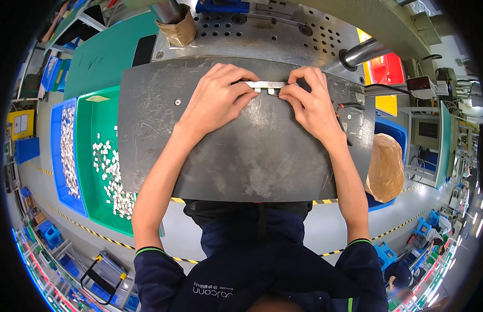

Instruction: The person assembles small electronic components by hand, connecting wires to a metal housing unit.

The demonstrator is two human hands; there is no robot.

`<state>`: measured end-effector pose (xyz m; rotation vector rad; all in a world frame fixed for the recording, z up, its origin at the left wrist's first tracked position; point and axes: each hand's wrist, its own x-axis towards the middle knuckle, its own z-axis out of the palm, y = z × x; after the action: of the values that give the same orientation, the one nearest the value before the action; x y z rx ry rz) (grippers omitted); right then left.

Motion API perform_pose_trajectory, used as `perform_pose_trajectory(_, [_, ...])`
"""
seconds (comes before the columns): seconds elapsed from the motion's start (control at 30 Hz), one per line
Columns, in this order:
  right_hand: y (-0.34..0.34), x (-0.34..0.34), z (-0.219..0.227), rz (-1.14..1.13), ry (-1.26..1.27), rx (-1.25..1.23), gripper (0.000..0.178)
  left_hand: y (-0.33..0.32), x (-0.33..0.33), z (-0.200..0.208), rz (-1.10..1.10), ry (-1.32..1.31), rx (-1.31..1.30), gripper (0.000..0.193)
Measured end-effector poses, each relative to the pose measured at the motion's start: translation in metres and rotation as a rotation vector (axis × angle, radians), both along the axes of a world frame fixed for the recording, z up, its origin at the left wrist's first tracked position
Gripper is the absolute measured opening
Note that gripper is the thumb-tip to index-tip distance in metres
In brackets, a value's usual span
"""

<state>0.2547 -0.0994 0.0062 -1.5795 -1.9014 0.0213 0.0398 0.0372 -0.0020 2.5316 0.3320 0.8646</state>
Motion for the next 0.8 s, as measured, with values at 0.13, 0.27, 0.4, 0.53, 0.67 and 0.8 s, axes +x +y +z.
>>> perform_pose_trajectory(0.13, [-0.005, 0.013, 0.004, 0.011, -0.023, -0.024, 0.016, 0.000, 0.000, 0.000, -0.005, -0.002, 0.004, 0.009])
perform_pose_trajectory(0.27, [-0.006, 0.025, 0.009, -0.009, -0.031, -0.042, 0.014, 0.003, 0.000, 0.000, -0.013, -0.005, 0.010, 0.008])
perform_pose_trajectory(0.4, [-0.007, 0.023, 0.011, 0.007, -0.031, -0.059, 0.016, 0.003, -0.001, -0.002, -0.014, -0.018, 0.016, 0.009])
perform_pose_trajectory(0.53, [-0.004, 0.005, 0.005, 0.027, 0.015, -0.012, 0.019, 0.001, 0.001, -0.006, -0.016, -0.043, 0.038, 0.010])
perform_pose_trajectory(0.67, [0.001, -0.009, -0.001, 0.003, 0.021, 0.043, 0.018, -0.002, 0.001, -0.005, -0.012, -0.039, 0.007, 0.013])
perform_pose_trajectory(0.8, [0.002, -0.011, -0.005, -0.029, 0.020, 0.096, 0.017, -0.003, 0.003, -0.005, -0.007, -0.048, 0.017, 0.013])
